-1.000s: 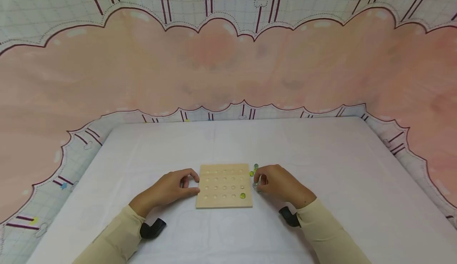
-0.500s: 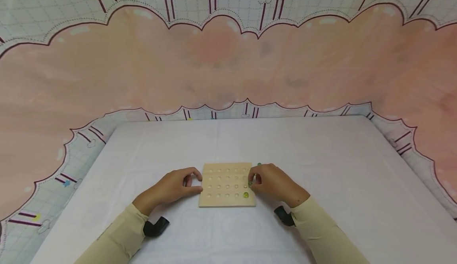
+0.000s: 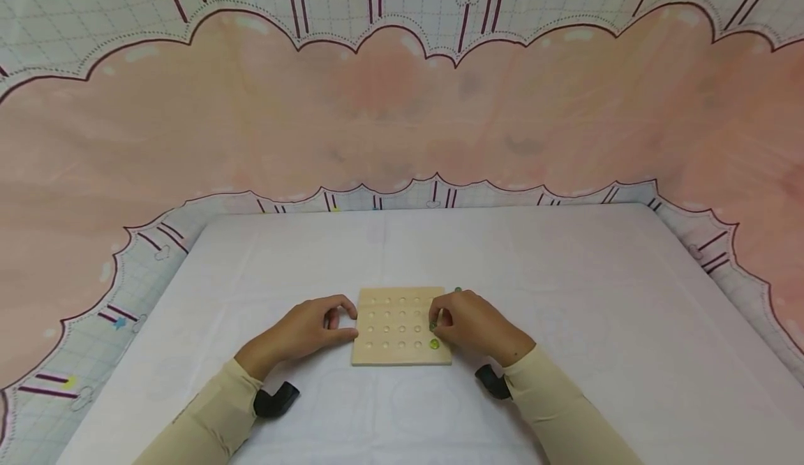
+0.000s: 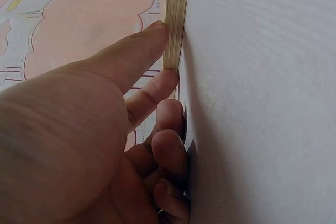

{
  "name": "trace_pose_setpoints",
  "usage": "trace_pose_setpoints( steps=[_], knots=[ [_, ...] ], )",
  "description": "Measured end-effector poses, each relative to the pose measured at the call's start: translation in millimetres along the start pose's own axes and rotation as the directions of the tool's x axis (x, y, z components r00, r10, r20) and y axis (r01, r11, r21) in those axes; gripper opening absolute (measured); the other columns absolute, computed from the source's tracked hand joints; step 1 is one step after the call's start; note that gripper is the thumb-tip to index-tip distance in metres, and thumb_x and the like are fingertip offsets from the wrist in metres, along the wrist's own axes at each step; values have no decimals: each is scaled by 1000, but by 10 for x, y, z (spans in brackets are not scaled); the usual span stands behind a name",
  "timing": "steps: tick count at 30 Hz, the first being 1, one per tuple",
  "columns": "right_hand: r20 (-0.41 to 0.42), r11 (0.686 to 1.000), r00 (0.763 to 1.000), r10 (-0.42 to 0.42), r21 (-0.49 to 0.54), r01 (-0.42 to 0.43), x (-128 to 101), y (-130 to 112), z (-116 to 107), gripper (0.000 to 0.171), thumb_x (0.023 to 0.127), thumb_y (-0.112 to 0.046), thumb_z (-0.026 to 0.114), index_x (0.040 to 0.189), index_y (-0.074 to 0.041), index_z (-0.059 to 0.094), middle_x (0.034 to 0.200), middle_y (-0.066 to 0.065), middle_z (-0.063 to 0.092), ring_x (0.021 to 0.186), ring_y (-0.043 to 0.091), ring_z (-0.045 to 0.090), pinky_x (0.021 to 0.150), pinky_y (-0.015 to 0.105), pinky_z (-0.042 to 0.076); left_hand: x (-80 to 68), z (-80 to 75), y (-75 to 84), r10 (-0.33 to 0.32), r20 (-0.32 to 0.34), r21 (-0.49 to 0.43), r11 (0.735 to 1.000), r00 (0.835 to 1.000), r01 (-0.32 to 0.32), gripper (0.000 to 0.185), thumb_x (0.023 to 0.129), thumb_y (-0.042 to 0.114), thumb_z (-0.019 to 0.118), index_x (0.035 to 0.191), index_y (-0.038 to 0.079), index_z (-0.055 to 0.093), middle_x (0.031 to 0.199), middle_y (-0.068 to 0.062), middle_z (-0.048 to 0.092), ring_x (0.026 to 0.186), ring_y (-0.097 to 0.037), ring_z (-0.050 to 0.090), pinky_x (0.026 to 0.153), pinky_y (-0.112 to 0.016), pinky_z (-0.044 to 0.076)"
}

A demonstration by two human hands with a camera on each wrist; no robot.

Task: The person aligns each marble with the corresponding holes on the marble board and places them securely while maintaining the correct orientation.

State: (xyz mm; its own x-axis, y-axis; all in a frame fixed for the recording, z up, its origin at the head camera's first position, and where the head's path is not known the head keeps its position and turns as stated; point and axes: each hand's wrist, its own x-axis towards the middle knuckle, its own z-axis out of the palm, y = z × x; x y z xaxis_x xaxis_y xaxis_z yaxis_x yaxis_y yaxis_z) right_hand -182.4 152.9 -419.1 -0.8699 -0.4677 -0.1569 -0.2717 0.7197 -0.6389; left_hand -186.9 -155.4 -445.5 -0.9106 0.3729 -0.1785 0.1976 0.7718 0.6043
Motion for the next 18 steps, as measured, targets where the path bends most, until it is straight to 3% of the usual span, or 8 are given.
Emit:
trace_pose_setpoints(
  steps=[18],
  knots=[
    [-26,1000,1000,18,-15,-18,-16,-17,9,12,84,-3,77,91,-10,72,71,-3,55,67,11,50,59,22,42,-15,-15,28,-10,4,-7,1000,1000,10,25,85,43,78,102,33,62,70,7,53,61,-9,46,60,-25,36]
  ],
)
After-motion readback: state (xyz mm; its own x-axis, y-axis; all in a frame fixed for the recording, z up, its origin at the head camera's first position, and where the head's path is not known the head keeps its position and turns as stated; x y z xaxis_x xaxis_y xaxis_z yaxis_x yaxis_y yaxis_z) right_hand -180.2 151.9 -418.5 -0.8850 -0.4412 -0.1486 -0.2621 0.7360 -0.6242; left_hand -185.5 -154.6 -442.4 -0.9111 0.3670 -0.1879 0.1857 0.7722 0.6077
